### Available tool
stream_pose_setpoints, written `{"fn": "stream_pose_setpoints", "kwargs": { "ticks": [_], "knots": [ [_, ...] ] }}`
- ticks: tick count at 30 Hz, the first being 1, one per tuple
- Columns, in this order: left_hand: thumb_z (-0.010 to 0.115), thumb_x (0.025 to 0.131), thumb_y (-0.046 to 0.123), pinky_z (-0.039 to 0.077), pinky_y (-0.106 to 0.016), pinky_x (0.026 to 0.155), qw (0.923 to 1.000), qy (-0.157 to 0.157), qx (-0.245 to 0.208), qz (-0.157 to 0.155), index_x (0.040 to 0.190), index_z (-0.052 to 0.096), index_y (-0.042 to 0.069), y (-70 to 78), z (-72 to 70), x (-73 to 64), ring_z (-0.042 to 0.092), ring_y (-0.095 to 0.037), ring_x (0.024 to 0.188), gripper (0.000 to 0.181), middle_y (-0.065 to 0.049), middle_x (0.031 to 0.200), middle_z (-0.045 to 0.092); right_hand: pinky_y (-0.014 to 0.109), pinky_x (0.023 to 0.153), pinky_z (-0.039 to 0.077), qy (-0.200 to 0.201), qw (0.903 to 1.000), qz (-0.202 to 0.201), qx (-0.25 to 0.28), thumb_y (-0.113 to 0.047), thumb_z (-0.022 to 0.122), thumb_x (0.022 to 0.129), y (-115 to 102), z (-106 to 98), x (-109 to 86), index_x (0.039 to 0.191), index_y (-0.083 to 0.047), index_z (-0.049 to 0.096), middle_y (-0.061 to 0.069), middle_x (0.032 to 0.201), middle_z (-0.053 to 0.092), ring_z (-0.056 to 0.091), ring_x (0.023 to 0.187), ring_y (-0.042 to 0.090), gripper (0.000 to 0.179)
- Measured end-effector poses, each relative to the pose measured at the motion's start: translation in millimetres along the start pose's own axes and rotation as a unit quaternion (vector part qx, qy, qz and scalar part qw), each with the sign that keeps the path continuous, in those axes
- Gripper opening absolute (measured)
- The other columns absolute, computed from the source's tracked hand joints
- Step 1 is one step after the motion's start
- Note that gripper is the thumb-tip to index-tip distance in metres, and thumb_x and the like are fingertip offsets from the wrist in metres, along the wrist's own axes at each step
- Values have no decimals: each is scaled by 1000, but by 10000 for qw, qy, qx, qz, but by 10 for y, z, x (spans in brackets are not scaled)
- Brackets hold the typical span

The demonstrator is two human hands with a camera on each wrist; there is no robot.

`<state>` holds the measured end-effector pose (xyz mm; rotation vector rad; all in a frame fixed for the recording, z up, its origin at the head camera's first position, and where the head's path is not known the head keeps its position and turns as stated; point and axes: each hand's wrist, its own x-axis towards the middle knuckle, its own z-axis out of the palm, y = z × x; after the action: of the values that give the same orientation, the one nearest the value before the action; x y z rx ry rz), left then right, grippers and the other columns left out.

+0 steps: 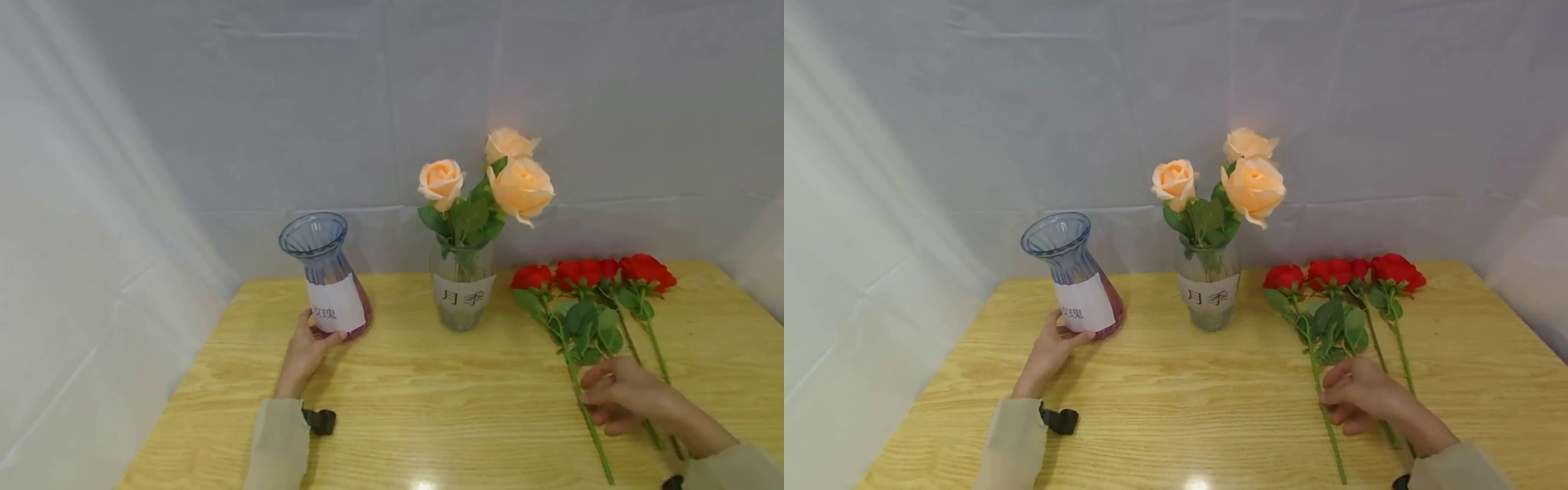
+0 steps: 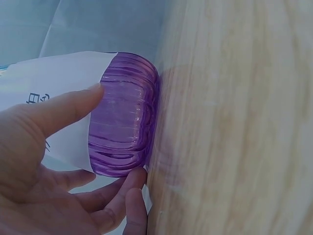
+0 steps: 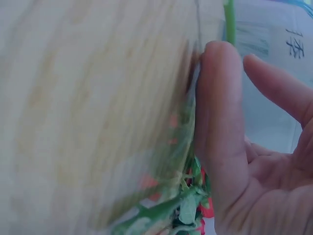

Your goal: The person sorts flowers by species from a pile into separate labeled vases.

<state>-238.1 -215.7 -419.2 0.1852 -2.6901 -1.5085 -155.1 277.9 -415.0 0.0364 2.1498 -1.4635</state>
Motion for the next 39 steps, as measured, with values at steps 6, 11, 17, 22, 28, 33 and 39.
{"fn": "stream_pose_setpoints", "kwargs": {
  "ticks": [6, 11, 17, 22, 28, 33, 39],
  "knots": [
    [75, 90, 14, 42, -54, 101, 10000, -19, -75, -25, 151, 22, -14, 1, -16, -11, 54, -48, 120, 85, -42, 132, 51, 32, 58, 56, -206, 9997, -106, 6, -6, 67, 93, -5, 22, 20, 118, 18, 48, 8, 86, 73, 67, 66, 16, 40],
    [75, 91, 14, 40, -54, 103, 9999, -44, -139, -55, 152, 21, -13, 20, -14, -19, 53, -48, 121, 85, -41, 132, 51, 35, 64, 58, -361, 9993, -19, 115, -5, 65, 95, 17, -28, 32, 129, 26, 37, 7, 96, 70, 66, 75, 17, 54],
    [74, 90, 14, 39, -54, 104, 9999, -29, -102, -49, 152, 21, -13, 32, -10, -23, 52, -48, 123, 86, -41, 133, 51, 42, 67, 58, -524, 9968, -401, 456, -3, 61, 96, 81, -79, 20, 138, 27, 24, 6, 104, 66, 67, 88, 20, 63],
    [74, 90, 14, 39, -54, 105, 9999, -20, -118, -106, 153, 20, -13, 26, -7, -22, 52, -48, 124, 87, -42, 135, 49, 42, 66, 59, -275, 9951, -698, 648, -1, 62, 94, 101, -88, -4, 136, 23, 29, 6, 105, 61, 65, 85, 20, 59],
    [74, 91, 12, 38, -54, 106, 9997, -26, -229, -120, 153, 20, -12, 17, -2, -25, 51, -47, 125, 85, -41, 135, 50, 44, 70, 59, 147, 9944, -724, 758, 1, 64, 94, 58, -82, -19, 140, 23, 25, 8, 109, 57, 66, 86, 20, 64],
    [74, 91, 12, 38, -54, 105, 9997, -9, -211, -116, 153, 20, -12, 24, -4, -31, 50, -48, 125, 85, -41, 135, 49, 44, 72, 59, 345, 9929, -808, 797, 1, 64, 95, -7, -64, -9, 139, 19, 30, 7, 108, 57, 65, 91, 18, 58],
    [74, 91, 11, 39, -54, 104, 9996, -17, -275, -110, 153, 20, -12, 38, -11, -33, 51, -48, 124, 85, -40, 134, 50, 43, 73, 58, 621, 9895, -953, 891, 2, 60, 97, -91, -18, 8, 140, 15, 31, 6, 104, 59, 63, 92, 18, 54]
  ]
}}
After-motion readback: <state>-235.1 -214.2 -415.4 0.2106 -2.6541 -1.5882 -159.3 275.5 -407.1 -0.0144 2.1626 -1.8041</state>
